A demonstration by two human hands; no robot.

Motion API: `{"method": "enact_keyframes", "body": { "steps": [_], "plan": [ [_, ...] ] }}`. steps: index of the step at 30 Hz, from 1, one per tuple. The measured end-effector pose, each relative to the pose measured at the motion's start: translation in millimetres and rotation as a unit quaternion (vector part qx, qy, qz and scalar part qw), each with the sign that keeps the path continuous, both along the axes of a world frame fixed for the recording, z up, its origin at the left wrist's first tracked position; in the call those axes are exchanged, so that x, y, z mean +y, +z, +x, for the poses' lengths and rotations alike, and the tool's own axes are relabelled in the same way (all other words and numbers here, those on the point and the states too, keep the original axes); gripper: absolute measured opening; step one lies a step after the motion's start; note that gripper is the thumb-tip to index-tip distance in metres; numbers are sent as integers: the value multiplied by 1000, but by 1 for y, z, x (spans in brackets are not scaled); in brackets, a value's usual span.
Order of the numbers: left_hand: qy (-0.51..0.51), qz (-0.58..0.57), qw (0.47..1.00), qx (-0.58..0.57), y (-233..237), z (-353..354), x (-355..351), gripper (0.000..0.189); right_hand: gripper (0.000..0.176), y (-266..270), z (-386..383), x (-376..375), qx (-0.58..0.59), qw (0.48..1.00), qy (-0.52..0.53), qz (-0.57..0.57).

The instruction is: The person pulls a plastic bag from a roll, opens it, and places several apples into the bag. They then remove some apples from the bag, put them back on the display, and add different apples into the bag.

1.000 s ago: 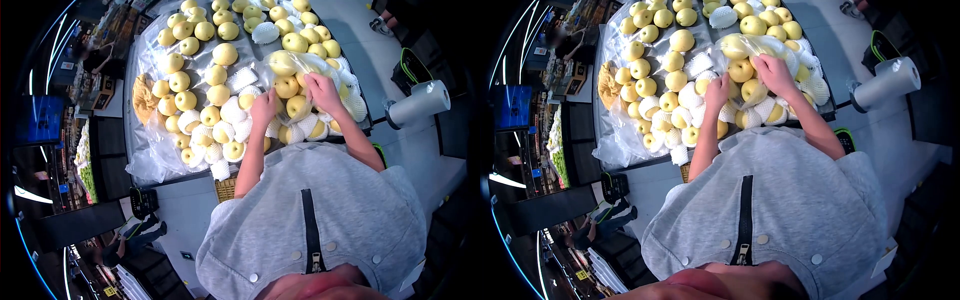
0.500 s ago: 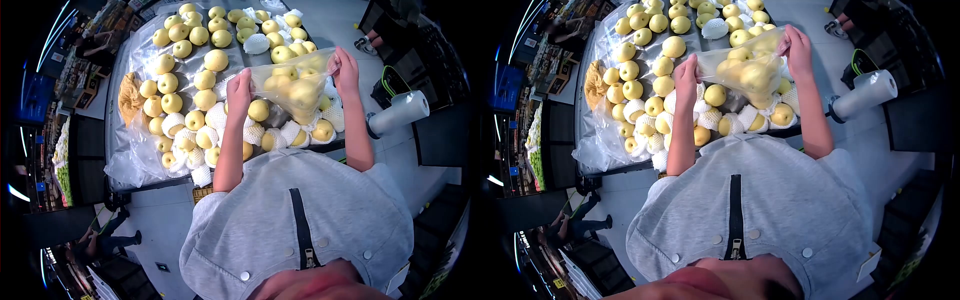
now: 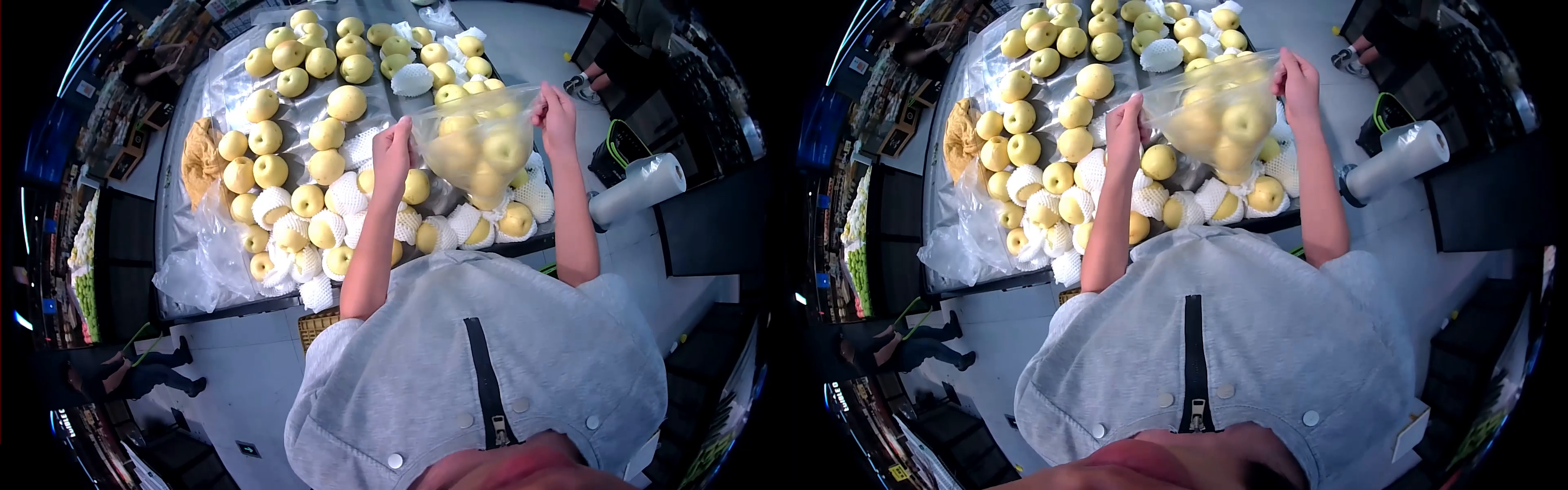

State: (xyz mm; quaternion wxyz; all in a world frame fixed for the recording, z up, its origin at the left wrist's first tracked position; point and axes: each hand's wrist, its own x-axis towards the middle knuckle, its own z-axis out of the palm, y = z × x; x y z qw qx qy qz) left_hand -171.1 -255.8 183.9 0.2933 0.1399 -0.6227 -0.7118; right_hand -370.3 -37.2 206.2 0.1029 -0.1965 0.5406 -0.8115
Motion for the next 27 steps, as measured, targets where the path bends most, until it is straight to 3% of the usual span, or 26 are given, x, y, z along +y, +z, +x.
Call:
{"method": "enact_keyframes", "body": {
  "steps": [2, 3, 5, 7, 13, 20, 27],
  "plan": [
    [41, 34, 999, -8, -20, -15, -2, 47, 33, -25, -19, -10, -31, 999, 29, 34],
    [22, 48, 999, -10, -20, 3, 8, 46, 32, -5, -1, -19, -17, 999, -8, -28],
    [-3, 29, 999, 15, 3, -5, -2, 45, 31, 16, -5, -25, -1, 999, -23, -40],
    [0, 79, 997, -2, -9, 9, 2, 44, 30, -5, 4, -15, -21, 998, -1, -64],
    [-40, -7, 996, -79, -22, 24, 0, 38, 29, -19, 9, 6, -46, 997, 20, -56],
    [-56, 20, 994, -89, -24, 29, 8, 35, 22, -20, 27, 38, -71, 997, 13, -16],
    [-35, 53, 992, -107, -18, 35, 19, 33, 28, -49, 26, 59, -102, 993, 12, -50]
  ]
}}
